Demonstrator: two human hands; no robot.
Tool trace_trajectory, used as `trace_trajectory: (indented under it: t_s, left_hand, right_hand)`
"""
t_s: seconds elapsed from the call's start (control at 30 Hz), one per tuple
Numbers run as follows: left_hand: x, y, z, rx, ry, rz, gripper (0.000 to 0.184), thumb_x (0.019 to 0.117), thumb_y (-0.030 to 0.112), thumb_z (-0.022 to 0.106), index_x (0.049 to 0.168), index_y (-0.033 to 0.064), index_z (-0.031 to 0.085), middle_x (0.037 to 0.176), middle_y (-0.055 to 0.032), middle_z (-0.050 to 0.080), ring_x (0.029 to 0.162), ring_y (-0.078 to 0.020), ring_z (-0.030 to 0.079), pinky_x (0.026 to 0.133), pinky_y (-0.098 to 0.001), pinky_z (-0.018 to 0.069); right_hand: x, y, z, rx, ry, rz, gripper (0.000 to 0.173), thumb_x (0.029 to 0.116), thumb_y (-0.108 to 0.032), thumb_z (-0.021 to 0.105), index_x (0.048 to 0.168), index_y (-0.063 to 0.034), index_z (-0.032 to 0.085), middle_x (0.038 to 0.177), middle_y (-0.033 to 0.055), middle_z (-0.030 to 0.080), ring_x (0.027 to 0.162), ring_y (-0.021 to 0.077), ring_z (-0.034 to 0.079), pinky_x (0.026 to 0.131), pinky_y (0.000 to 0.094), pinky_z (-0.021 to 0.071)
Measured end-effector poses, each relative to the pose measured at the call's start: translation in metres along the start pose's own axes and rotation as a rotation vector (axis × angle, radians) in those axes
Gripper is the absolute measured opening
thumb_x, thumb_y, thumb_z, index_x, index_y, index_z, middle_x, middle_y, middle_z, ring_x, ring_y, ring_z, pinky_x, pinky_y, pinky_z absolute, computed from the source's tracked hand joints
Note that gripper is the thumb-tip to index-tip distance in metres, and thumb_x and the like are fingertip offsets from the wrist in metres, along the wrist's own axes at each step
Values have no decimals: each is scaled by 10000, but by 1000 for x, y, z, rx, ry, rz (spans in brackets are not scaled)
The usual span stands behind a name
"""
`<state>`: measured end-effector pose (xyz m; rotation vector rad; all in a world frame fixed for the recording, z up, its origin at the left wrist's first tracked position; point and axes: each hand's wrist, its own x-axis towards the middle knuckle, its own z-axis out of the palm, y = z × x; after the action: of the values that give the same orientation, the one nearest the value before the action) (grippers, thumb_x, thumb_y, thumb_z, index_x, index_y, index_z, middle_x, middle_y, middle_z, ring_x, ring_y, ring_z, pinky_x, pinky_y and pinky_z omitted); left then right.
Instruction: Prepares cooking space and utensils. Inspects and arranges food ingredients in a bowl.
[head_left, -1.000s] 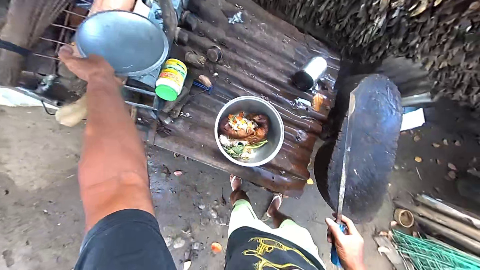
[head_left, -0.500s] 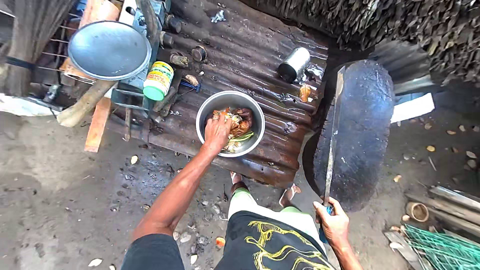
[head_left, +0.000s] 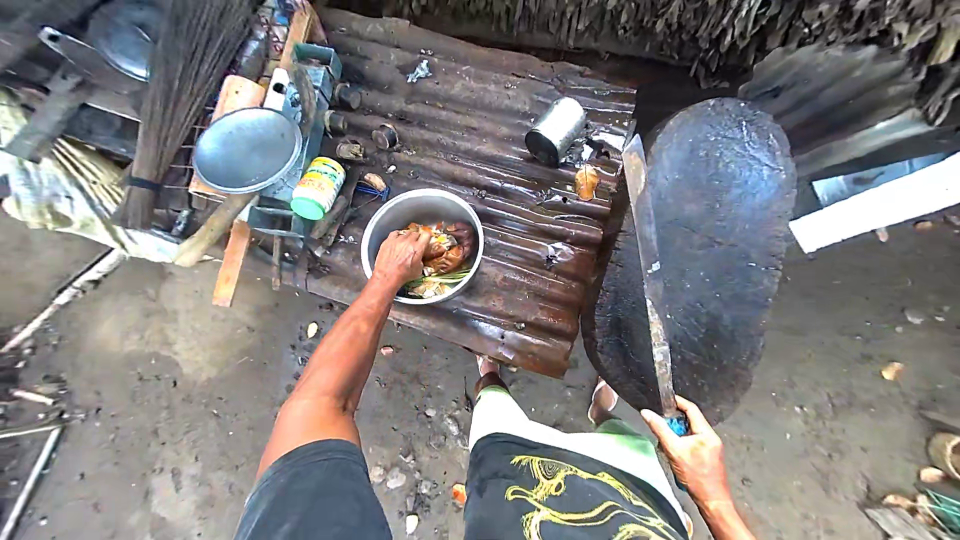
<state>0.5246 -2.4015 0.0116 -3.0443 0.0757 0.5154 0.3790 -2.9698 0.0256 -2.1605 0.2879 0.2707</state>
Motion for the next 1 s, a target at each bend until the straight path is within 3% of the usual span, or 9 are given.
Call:
trace_trajectory:
  t_s: [0.1,0.2,0.4,0.5,0.63,0.7,0.8,1.0]
  left_hand:
    - [-5,-6,0,-46,47,20,381,872,50,654,1249,8,613,1181,-229,672,1182,-404,627,1082,-565,418]
    - [-9,-10,-23,-200,34,21,430,898,63,644,1322,15,599,1228,-253,646,1219,-430,591,1128,-583,369]
    - [-11,-8,-44,-446,-171,-116,438,1022,150,526,1439,18,492,1307,-276,611,1218,-441,608,1036,-629,454]
    - [0,-11,-27,-475,-128,-240,408,932,158,696,1284,-22,593,1177,-277,666,1127,-449,650,983,-655,489]
    - [12,-21,-32,-438,-173,-272,384,894,212,768,1147,-58,666,1165,-274,650,1147,-440,620,1001,-629,475]
    - [12,-18,-41,-414,-162,-334,359,884,213,766,1103,-53,663,1115,-284,665,1107,-461,634,956,-654,483]
    - [9,-12,-40,-376,-200,-398,348,869,234,766,1091,-14,666,1075,-276,684,1062,-477,654,887,-697,494]
    - [-5,-11,-63,-633,-244,-483,379,873,117,780,1174,-70,647,1156,-318,649,1121,-482,618,974,-686,453]
  right_hand:
    - [-9,0,3,-1,7,23,603,771,-404,787,1192,11,667,888,84,704,662,61,621,627,283,545]
    - [-15,-2,11,75,4,57,577,768,-387,798,1170,7,669,816,43,687,539,30,579,500,235,518]
    - [-11,-6,21,151,-52,103,531,767,-343,806,1160,-15,663,740,7,664,465,40,550,436,236,500]
    - [-4,-7,20,127,-67,107,548,769,-344,804,1188,-19,665,760,23,672,482,63,560,450,264,507]
    - [-3,-3,14,103,-42,79,566,764,-356,800,1188,-9,660,766,14,669,495,31,554,463,232,496]
    - [-3,0,11,70,-34,52,581,764,-398,797,1181,-15,667,798,23,680,534,30,568,502,242,510]
    - [-5,2,6,29,-39,50,580,760,-413,793,1171,-20,678,815,39,689,558,43,580,527,265,519]
    - [-2,6,1,-21,-91,27,618,759,-437,790,1193,-12,677,839,69,697,581,76,596,553,301,529]
